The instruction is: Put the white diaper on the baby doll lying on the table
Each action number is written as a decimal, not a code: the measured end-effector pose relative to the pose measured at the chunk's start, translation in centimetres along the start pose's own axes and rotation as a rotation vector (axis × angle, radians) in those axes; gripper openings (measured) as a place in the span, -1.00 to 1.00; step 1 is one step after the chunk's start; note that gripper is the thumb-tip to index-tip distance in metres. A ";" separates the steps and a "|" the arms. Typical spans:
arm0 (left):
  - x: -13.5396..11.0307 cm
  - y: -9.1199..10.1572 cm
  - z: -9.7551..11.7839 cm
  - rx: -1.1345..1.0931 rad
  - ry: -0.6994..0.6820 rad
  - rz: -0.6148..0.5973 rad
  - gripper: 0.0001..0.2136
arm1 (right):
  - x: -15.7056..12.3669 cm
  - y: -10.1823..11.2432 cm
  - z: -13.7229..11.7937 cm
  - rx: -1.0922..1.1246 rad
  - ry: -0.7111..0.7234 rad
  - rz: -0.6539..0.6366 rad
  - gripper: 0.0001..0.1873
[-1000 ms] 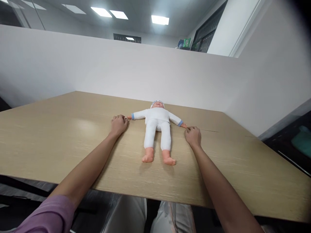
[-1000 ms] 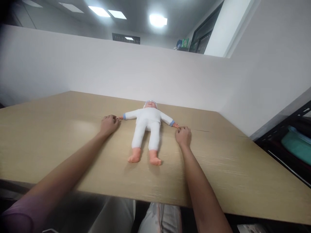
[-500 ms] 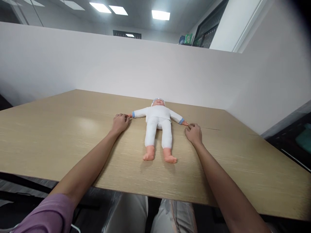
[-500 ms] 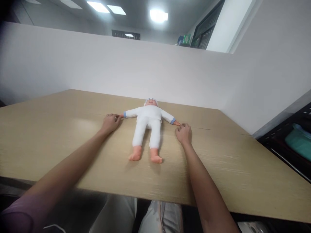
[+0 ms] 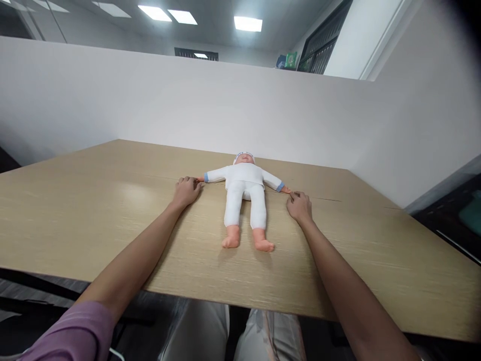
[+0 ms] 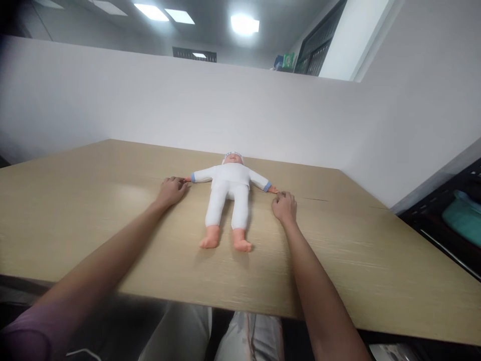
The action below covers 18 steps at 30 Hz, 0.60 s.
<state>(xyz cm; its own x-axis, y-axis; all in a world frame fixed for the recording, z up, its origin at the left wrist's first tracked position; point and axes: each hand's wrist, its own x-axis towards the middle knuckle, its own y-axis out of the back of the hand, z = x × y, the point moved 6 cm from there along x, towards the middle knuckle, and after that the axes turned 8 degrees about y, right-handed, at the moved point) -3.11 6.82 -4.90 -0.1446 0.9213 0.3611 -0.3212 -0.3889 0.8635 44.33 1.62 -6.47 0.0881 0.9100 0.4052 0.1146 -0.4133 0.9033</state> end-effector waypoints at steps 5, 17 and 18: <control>0.0 0.1 0.0 -0.006 0.015 -0.025 -0.55 | -0.2 0.0 -0.3 -0.010 -0.014 -0.031 -0.50; -5.3 2.8 2.1 -0.204 0.086 -0.102 -0.56 | -4.6 2.5 -2.5 -0.015 -0.090 -0.050 -0.40; -6.2 3.4 2.5 -0.245 0.099 -0.112 -0.56 | -5.5 2.9 -2.9 -0.015 -0.089 -0.052 -0.38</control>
<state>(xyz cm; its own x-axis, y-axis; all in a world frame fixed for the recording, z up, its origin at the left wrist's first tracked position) -0.97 -0.15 -3.35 -0.1818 0.9581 0.2214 -0.5556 -0.2859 0.7808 41.36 -4.46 -5.67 0.1704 0.9234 0.3440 0.1068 -0.3643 0.9251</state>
